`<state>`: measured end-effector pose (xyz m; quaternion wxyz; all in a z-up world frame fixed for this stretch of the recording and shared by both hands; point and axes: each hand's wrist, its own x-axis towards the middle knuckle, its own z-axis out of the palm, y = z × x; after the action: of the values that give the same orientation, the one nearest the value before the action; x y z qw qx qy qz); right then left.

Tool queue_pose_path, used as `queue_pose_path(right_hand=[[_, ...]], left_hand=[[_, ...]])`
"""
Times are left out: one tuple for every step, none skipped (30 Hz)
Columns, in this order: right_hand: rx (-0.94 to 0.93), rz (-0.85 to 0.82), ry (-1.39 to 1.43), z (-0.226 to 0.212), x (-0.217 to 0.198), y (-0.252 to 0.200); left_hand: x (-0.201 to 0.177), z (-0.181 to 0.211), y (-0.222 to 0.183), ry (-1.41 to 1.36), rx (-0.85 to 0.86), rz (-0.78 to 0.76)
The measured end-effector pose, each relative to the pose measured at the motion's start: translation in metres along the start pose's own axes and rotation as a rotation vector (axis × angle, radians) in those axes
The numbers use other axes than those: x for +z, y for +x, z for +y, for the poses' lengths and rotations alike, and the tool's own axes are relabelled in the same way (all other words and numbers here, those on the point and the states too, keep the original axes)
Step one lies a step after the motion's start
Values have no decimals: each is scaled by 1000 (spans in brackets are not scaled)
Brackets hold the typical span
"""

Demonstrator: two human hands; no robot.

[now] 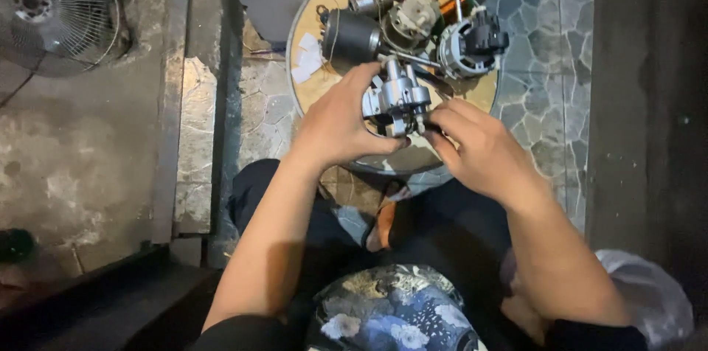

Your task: The person is reassembling a gearbox unit, fitting the internal shaft and housing components together and using a screwdriver for adjustments.

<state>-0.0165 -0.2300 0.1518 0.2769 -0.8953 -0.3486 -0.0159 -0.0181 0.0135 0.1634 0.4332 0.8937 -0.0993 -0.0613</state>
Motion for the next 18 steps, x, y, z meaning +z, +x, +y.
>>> queue_pose_path(right_hand=[[-18, -6, -2, -1, -3, 3], [-26, -5, -9, -2, -6, 5], [-24, -4, -7, -5, -7, 5], [-31, -10, 0, -5, -8, 6], [-21, -13, 31, -6, -9, 6], [-12, -17, 62, -6, -10, 6], [-8, -7, 58, -4, -8, 4], [-3, 5, 57, -2, -5, 3], [-1, 11, 58, 0, -2, 2], [-1, 14, 58, 3, -1, 2], [-34, 26, 39, 5, 1, 2], [-68, 39, 20, 8, 3, 2], [-64, 42, 21, 10, 5, 2], [-55, 49, 37, 12, 7, 1], [-48, 52, 51, 14, 8, 1], [-46, 52, 51, 12, 6, 3], [-49, 58, 87, 9, 4, 5], [-51, 65, 123, 7, 3, 7]], left_hand=[[0, 0, 1, -1, -5, 18], [1, 1, 1, -3, -5, 33], [2, 1, -1, -3, -10, 35], [2, 0, -1, -2, -21, 41], [3, 0, -1, 3, -17, 39], [3, 1, 0, 8, -13, 37], [1, 3, 1, 12, -4, 33], [0, 5, 2, 14, -14, 20], [-2, 6, 1, 13, -31, 11], [-3, 7, 4, 14, -29, 10], [-3, 7, 5, 7, -29, 7], [-3, 7, 5, -1, -30, 4], [-3, 6, 5, 1, -29, -1], [-3, 5, 5, -4, -33, -5], [-3, 5, 5, -12, -39, -7], [-3, 5, 6, -13, -39, -10], [-2, 4, 7, -23, -42, -2], [-2, 3, 7, -33, -46, 5]])
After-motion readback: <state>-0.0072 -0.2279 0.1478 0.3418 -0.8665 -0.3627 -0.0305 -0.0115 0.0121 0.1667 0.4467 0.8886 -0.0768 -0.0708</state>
